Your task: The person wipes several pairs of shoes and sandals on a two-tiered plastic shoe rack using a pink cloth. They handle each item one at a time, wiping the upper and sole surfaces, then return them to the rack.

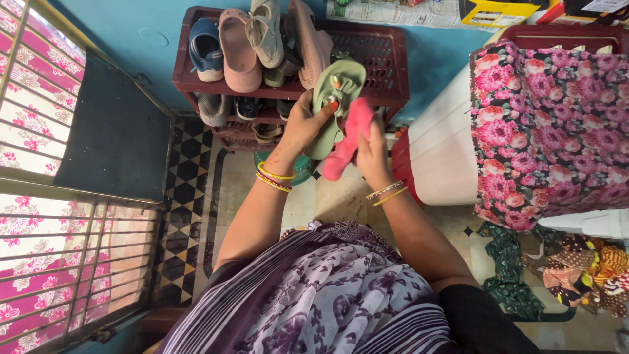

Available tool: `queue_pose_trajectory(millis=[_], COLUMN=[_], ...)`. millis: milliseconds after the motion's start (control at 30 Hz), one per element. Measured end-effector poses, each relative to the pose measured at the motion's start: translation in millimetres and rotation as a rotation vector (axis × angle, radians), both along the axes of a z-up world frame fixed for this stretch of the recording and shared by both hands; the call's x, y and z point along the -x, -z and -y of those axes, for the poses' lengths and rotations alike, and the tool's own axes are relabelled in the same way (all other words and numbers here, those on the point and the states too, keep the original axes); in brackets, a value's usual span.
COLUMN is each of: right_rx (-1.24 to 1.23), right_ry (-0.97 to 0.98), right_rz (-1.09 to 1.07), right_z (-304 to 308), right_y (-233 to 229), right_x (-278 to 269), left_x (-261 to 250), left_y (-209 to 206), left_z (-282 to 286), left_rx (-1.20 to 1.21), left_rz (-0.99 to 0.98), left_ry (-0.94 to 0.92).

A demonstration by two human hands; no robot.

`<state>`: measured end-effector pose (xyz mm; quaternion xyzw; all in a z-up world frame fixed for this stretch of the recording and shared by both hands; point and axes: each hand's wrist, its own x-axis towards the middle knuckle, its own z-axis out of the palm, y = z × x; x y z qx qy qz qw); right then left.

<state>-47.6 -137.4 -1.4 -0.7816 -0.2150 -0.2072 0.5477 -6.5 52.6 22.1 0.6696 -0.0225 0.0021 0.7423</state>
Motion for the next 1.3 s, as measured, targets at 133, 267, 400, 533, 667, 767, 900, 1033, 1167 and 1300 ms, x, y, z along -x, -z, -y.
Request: queue_pose_trajectory(millis=[133,267,400,533,667,767,900,1033,1167,1300], right_rx=[0.265,0.586,0.693,0.805,0.797,0.831,0.869,0.879,0.895,0.894], right_ry=[0.219,0.269,0.173,0.275,0.42,0.407,0.251,0.007,0.005,0.164], right_rz=[0.046,0.065,0.197,0.138,0.052,0.131,0.296,0.363,0.36,0.304], right_z=[6,-11,-16,-5,5,10,20,26,28,25], right_y=[-4,-17,-31,-38,-38,-43,-65,-86,-91,-73], right_x=[-24,-17,3,-6,-24,-30,-40,-48,-53,-54], left_x=[10,11,7,9,9,12,13,18,15,12], left_y=[1,8,17,23,17,3,-17,-27,-27,-18], left_z=[3,7,1,2,7,-3,-13,-15,-15,-14], left_rx=[-0.133,-0.267,-0.233,-0.176,-0.077,-0.158,-0.548,-0.558,-0.524,-0.416], left_rz=[0.035,0.108,0.104,0.054,0.163,0.074,-0.084,0.09,0.037,-0.04], left_ry=[0.001,-0.041,-0.064,-0.028,0.017,0.078,0.151,0.175,0.175,0.147])
